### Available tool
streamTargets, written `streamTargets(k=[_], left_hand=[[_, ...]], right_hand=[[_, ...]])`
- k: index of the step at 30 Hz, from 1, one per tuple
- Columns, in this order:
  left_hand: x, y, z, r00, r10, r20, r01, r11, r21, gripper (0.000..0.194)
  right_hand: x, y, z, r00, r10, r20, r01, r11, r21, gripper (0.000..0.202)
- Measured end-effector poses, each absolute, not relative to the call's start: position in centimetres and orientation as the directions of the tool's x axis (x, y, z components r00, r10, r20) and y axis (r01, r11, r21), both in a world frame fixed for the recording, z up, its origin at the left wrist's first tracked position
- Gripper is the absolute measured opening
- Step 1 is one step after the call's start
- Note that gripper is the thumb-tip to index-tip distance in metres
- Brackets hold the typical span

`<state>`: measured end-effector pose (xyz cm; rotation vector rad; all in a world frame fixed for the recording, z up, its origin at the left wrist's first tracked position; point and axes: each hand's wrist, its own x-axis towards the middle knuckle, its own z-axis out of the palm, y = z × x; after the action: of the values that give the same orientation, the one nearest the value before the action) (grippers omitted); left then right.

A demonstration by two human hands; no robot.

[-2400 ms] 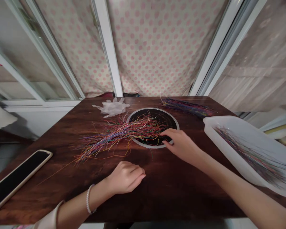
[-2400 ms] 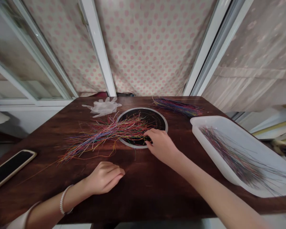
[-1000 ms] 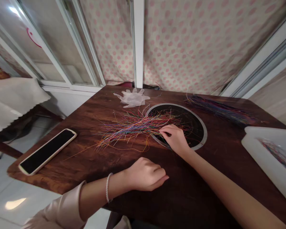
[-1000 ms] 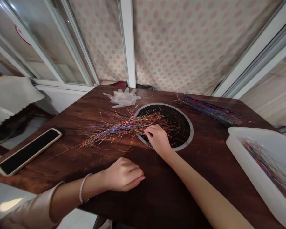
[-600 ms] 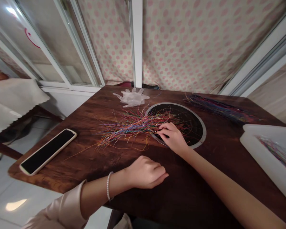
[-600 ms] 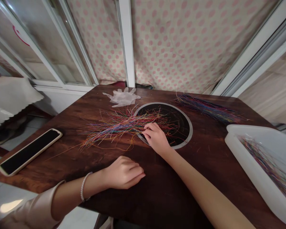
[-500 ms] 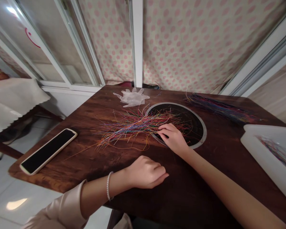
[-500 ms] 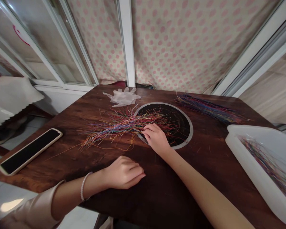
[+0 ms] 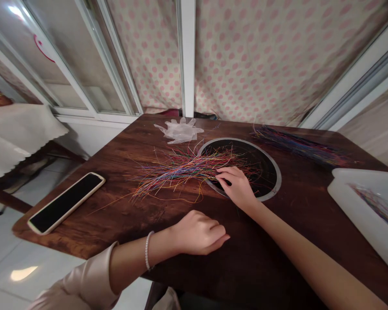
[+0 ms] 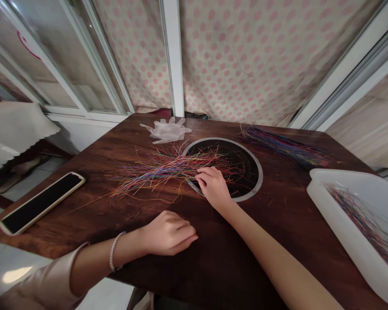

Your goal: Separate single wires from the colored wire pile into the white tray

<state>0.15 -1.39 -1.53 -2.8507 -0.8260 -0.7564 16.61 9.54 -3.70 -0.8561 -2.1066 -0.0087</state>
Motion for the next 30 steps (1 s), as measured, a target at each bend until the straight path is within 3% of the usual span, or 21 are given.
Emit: streamTargets(k=[11,19,23,30], left_hand=[[0.2,-1.4,-1.7,0.733,0.481,0.481,0.519,-0.853,0.063,0.04],[0.2,-1.6,-1.5,0.749,0.476,0.46,0.509,-0.859,0.061,0.039],[0.2,-1.6,-1.6,0.745,0.472,0.47,0.506,-0.86,0.061,0.039],[0.2,-1.5,-1.6,0.745,0.469,0.474,0.504,-0.861,0.06,0.038]], right_hand=[[15.7,9.8,-3.6,-0.403,0.558,0.725,0.517,0.793,-0.323,0.019],[16.3,10.3,-2.6,-0.345,0.562,0.752,0.58,0.757,-0.3,0.019],[16.9,11.7,-1.5,-0.414,0.587,0.695,0.568,0.764,-0.307,0.02],[15.8,13.4,-0.5,-0.537,0.568,0.623,0.581,0.785,-0.215,0.017]])
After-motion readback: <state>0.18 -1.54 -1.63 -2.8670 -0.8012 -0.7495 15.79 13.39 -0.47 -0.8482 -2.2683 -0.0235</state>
